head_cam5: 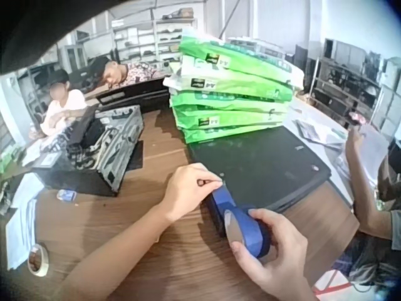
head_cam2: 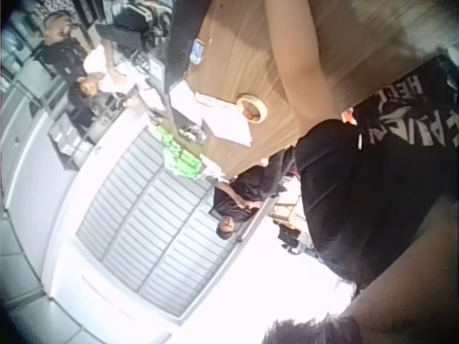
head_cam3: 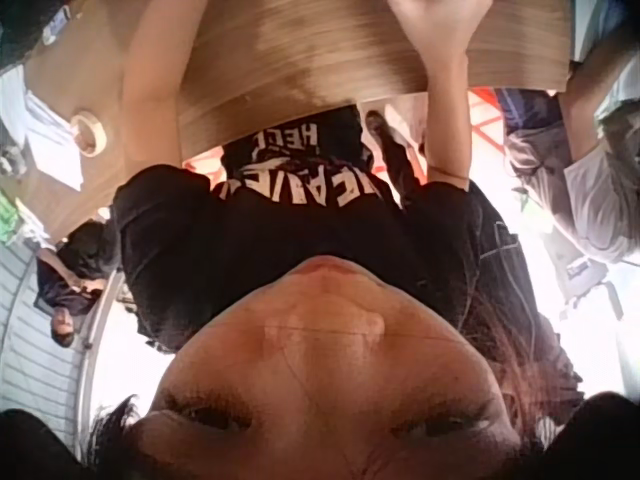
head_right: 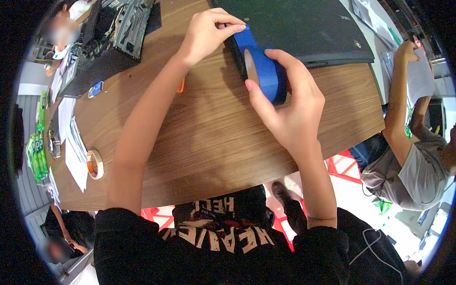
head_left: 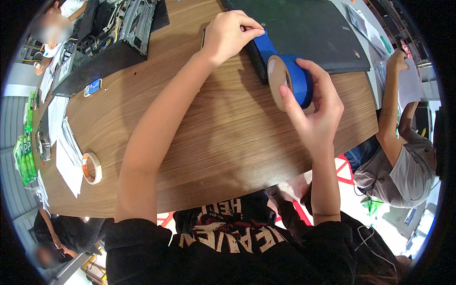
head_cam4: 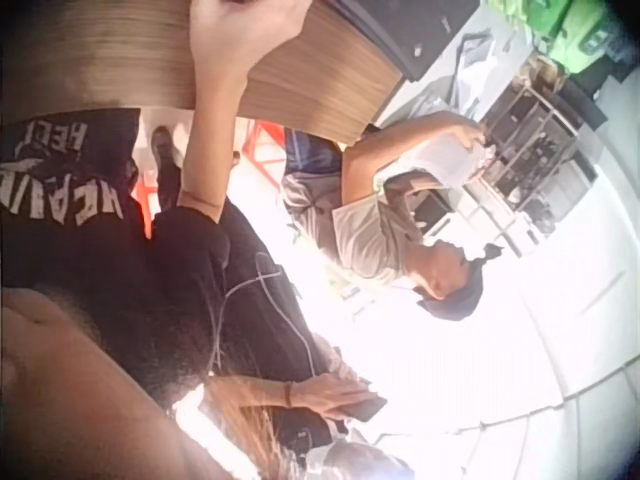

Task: The person uses a screwdriver to remove a screw from the back cover of a laptop, opens the laptop to press the power button and use the keyboard, and then applies blue tape to the side of the laptop after closing it.

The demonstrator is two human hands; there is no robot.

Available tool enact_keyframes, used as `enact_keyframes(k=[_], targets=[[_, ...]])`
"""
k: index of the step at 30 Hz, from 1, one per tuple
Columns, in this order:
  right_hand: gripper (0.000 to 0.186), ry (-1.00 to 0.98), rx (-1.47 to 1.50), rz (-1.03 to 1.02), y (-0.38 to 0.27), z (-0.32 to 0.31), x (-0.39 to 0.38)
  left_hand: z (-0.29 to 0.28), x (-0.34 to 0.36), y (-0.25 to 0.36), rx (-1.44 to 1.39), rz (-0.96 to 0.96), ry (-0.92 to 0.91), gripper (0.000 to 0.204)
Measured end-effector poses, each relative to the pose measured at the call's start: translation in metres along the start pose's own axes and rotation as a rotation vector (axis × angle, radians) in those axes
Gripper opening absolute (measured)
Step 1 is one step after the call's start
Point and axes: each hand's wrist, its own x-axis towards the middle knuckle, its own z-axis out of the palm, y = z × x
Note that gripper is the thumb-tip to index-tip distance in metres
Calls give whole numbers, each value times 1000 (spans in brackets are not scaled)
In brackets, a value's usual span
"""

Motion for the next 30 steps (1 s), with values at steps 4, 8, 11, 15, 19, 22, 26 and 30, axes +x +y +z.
enact_keyframes(k=[4,8,11,15,19,22,26,30], targets=[[41,-1,-3,-19,0,2,1,-1,-1,1,77,-55,18,14],[39,-22,5,18,0,-1,6,-5,-6,17,49,-110,7,12],[38,-41,-25,-23,-1,-1,11,-7,-5,21,3,112,134,20],[36,-76,30,51,-5,-2,18,-8,-3,18,57,148,28,28],[36,-112,88,122,-8,-1,22,1,-4,9,171,359,122,10],[36,-111,41,113,-8,-1,24,4,-6,12,308,557,181,7],[37,-115,52,85,-10,1,25,5,-2,9,356,557,34,8],[37,-111,52,113,-8,-2,25,4,-3,11,380,465,-55,16]])
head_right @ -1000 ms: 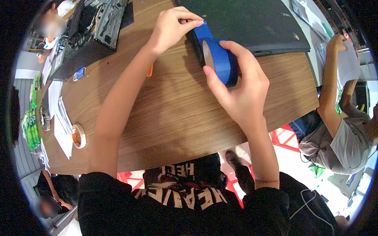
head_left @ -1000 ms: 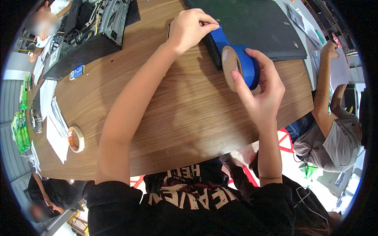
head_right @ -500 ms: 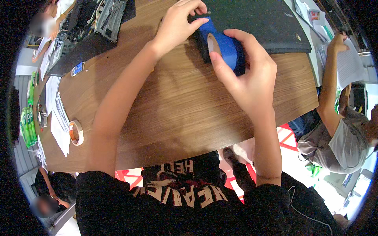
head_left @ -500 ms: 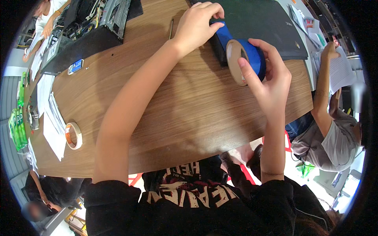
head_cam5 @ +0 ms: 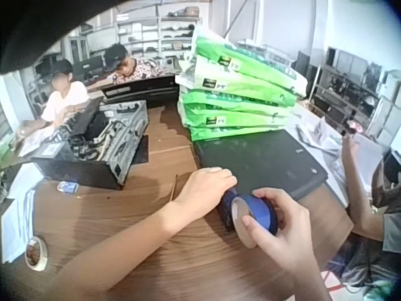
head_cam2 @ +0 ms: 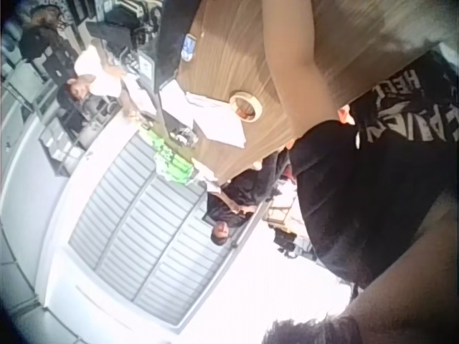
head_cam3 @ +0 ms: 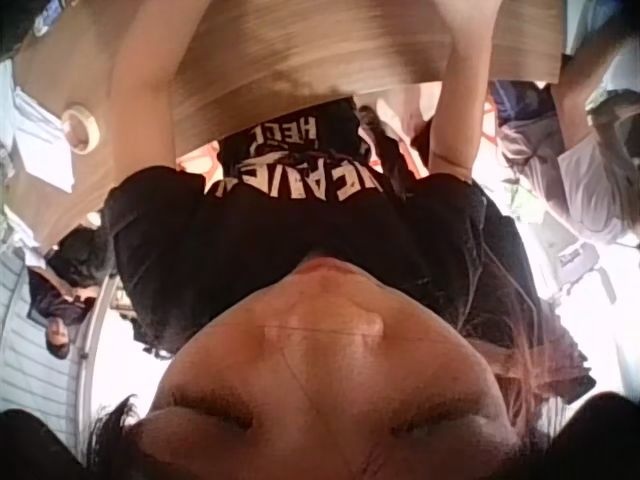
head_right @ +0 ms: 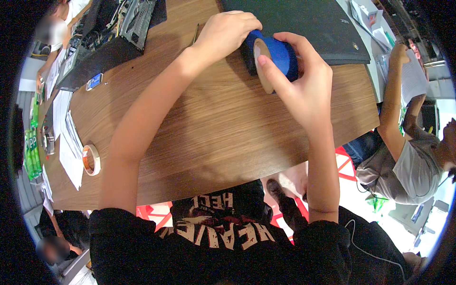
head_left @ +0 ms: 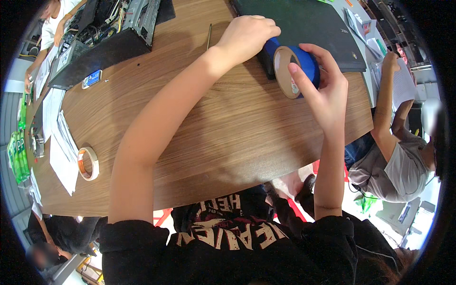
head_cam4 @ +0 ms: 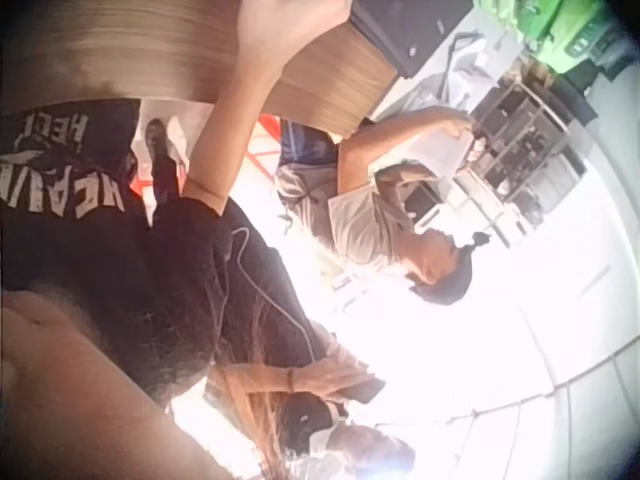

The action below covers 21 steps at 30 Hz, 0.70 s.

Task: The person uses a screwdriver to remove a screw from the back cover of a laptop, opens the laptop to press the power button and use the keyboard, and then applies blue tape to the side of the laptop after closing it.

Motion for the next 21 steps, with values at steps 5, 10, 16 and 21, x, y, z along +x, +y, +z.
enact_keyframes(k=[5,10,16,21], targets=[[37,0,21,19,0,-2,-2,-2,-13,-5,-428,-235,127,16],[40,8,97,38,1,2,-10,-7,-33,-9,-547,-304,78,41],[43,45,77,-39,-1,13,-17,-15,-39,-4,-91,-129,-88,66],[49,100,-11,-200,7,-1,-20,-5,-18,7,29,9,-193,63]])
